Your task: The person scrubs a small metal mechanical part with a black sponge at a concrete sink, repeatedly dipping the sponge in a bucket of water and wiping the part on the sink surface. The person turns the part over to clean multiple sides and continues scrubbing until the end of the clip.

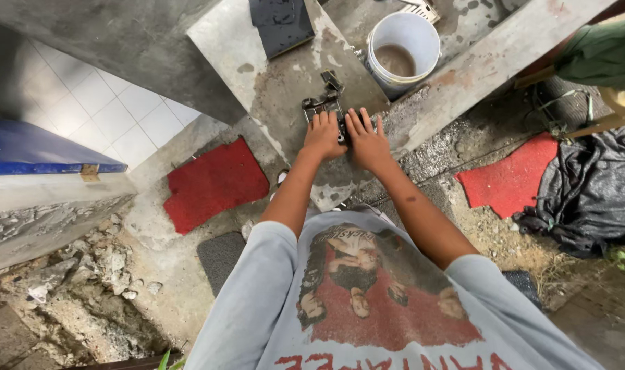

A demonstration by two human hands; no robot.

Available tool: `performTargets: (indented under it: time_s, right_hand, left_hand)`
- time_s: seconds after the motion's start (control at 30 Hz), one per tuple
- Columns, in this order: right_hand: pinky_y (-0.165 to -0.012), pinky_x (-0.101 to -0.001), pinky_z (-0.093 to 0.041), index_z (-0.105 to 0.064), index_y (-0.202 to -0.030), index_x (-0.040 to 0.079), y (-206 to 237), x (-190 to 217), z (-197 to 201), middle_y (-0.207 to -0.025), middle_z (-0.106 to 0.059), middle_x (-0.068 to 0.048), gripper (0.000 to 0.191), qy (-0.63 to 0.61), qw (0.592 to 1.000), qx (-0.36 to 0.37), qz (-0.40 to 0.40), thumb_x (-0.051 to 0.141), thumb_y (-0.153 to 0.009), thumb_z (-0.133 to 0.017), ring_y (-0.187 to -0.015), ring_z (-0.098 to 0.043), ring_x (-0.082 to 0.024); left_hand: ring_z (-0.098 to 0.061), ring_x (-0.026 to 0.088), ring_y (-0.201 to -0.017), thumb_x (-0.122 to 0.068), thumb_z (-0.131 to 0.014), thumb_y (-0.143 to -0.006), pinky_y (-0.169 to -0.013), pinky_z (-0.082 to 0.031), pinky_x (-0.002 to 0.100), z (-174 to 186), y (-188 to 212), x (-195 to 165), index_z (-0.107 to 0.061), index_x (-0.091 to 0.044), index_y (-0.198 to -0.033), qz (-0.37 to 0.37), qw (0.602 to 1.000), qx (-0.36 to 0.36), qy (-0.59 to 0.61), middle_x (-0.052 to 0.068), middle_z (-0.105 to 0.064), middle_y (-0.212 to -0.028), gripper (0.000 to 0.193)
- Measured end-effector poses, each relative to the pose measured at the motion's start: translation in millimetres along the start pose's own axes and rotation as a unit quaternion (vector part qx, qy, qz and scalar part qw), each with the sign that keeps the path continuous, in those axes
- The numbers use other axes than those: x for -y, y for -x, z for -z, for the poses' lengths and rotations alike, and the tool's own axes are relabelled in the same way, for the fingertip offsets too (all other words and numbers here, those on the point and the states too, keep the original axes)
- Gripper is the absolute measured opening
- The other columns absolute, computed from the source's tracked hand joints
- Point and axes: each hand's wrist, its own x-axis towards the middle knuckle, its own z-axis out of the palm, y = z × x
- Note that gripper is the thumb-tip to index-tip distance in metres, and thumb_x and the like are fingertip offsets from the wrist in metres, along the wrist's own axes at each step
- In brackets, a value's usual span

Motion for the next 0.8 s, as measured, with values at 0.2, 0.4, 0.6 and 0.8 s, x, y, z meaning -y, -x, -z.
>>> performTargets:
  time_s: [0.2,0.4,0.6,0.8]
  right_hand:
    - [-0.117,-0.0664,-0.026,-0.033,-0.162,0.006,6.9,3.2,-3.7,-0.17,-0.028,-0.009,0.071,0.072,0.996,-0.046,0.017,0.028,-0.099,-0.057,-0.156,-0.026,-0.031]
    - [-0.117,-0.0646,-0.026,-0.032,-0.164,0.012,1.8,4.1,-1.2,-0.171,-0.027,-0.006,0.073,0.054,0.998,0.006,-0.008,0.026,-0.096,-0.057,-0.156,-0.025,-0.034]
    - [-0.117,-0.0654,-0.025,-0.032,-0.16,0.01,-1.6,-2.9,-2.7,-0.169,-0.027,-0.007,0.074,0.029,0.999,0.034,-0.023,0.028,-0.092,-0.059,-0.155,-0.023,-0.035]
    - [-0.119,-0.0638,-0.025,-0.033,-0.161,0.008,4.5,-4.9,-12.2,-0.169,-0.029,-0.009,0.074,0.063,0.997,-0.032,0.011,0.023,-0.094,-0.058,-0.156,-0.023,-0.033]
  left_hand:
    - [-0.036,0.043,-0.134,-0.029,-0.088,-0.07,-0.113,-0.033,0.051,1.0,4.0,-2.3,-0.039,-0.007,-0.142,-0.009,1.0,-0.024,0.019,0.021,-0.041,-0.141,0.09]
    - [-0.04,0.042,-0.134,-0.029,-0.087,-0.072,-0.115,-0.036,0.051,-1.3,2.2,0.9,-0.043,-0.011,-0.141,-0.009,1.0,-0.021,0.018,0.019,-0.044,-0.141,0.084]
    - [-0.042,0.044,-0.131,-0.027,-0.087,-0.07,-0.114,-0.037,0.051,-2.1,-4.6,3.7,-0.045,-0.016,-0.141,-0.011,1.0,-0.014,0.017,0.018,-0.044,-0.14,0.083]
    - [-0.038,0.044,-0.133,-0.026,-0.09,-0.067,-0.111,-0.035,0.05,-5.3,-3.0,9.0,-0.045,-0.017,-0.14,-0.03,0.998,-0.02,0.048,0.018,-0.038,-0.148,0.087]
